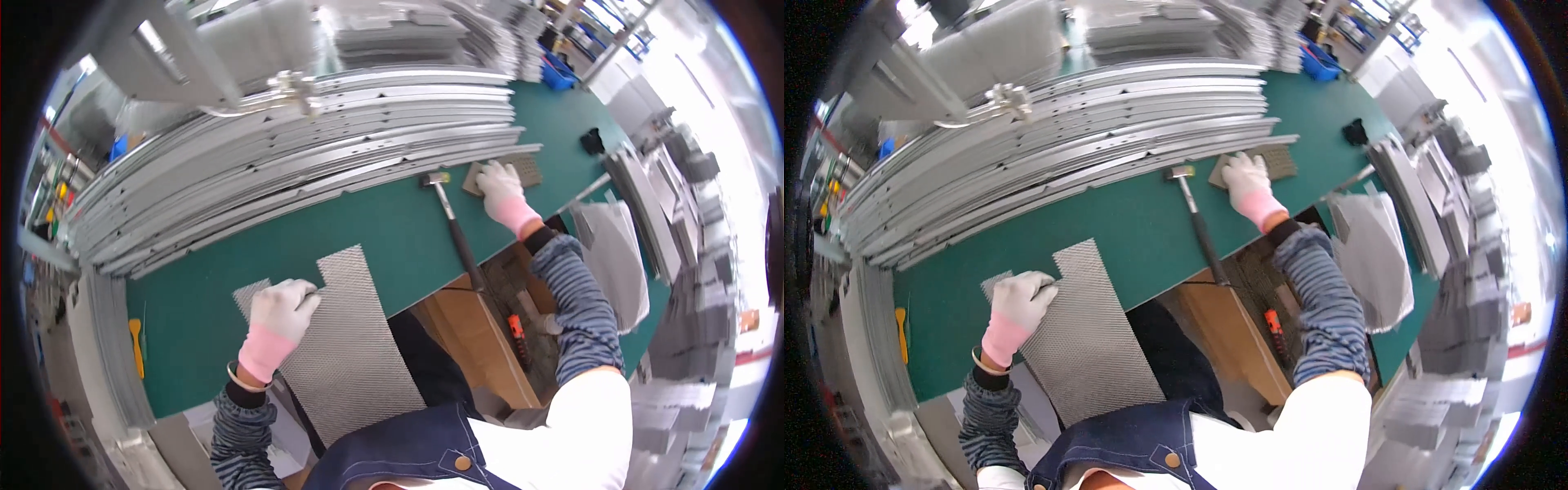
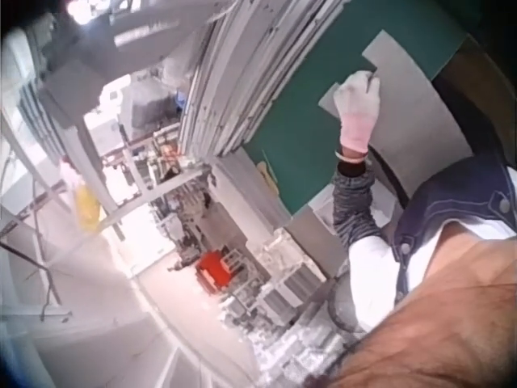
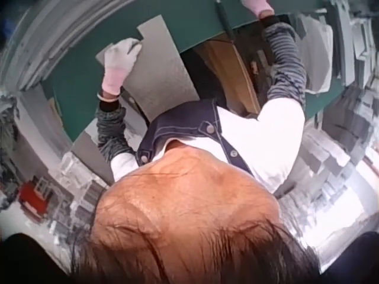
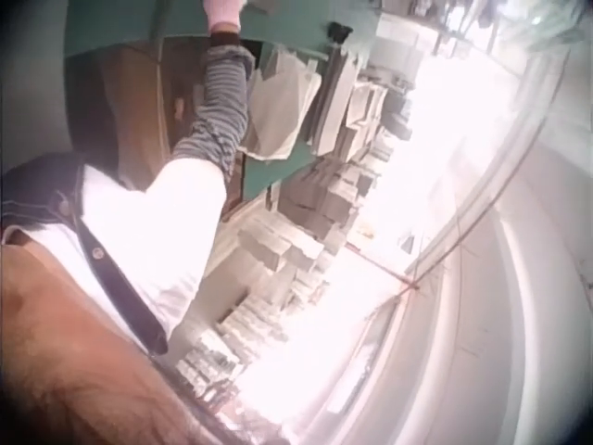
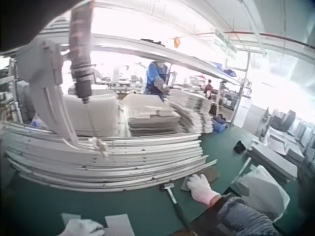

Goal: The worker is assembling metal mesh filters by inserting the mesh into aluminum frames and securing components using a power drill and small screws.

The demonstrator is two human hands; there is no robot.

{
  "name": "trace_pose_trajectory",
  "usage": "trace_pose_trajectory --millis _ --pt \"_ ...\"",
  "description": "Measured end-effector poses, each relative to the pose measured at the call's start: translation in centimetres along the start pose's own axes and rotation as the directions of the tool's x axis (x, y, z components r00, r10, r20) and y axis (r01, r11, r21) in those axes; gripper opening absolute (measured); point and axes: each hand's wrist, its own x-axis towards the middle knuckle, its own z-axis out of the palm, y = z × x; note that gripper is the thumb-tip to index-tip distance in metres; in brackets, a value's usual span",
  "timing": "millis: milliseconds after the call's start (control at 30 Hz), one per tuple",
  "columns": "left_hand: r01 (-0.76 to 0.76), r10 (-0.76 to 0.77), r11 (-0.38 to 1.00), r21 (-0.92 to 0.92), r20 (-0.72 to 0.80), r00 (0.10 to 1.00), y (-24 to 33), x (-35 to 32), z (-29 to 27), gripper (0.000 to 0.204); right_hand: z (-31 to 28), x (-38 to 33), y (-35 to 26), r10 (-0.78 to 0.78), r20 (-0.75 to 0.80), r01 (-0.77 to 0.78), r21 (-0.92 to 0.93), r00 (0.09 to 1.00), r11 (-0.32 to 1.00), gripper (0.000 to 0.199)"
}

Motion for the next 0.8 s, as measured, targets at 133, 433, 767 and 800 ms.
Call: trace_pose_trajectory --millis 133,433,767,800 --pt "0.033 -0.031 0.997 0.069 -0.025 0.999 -1.3 -0.5 0.8 0.015 -1.4 1.2 -1.4 0.329 -0.282 -0.077 0.644 0.901 0.762 0.012" --pt "-0.163 0.243 0.829 0.534 -0.082 0.967 -1.2 -2.6 2.7 0.067 -14.7 11.7 -21.6 -0.541 0.117 0.021 0.97 0.833 0.241 0.031" --pt "-0.094 0.107 0.857 0.506 0.002 0.994 -3.0 -2.5 3.5 0.066 -14.1 13.9 -25.1 -0.668 0.224 -0.089 0.969 0.71 0.231 0.029" --pt "-0.098 0.116 0.86 0.501 -0.004 0.993 -3.0 -2.5 3.6 0.065 -14.1 14.1 -25.2 -0.713 0.16 0.02 0.971 0.683 0.237 0.03"
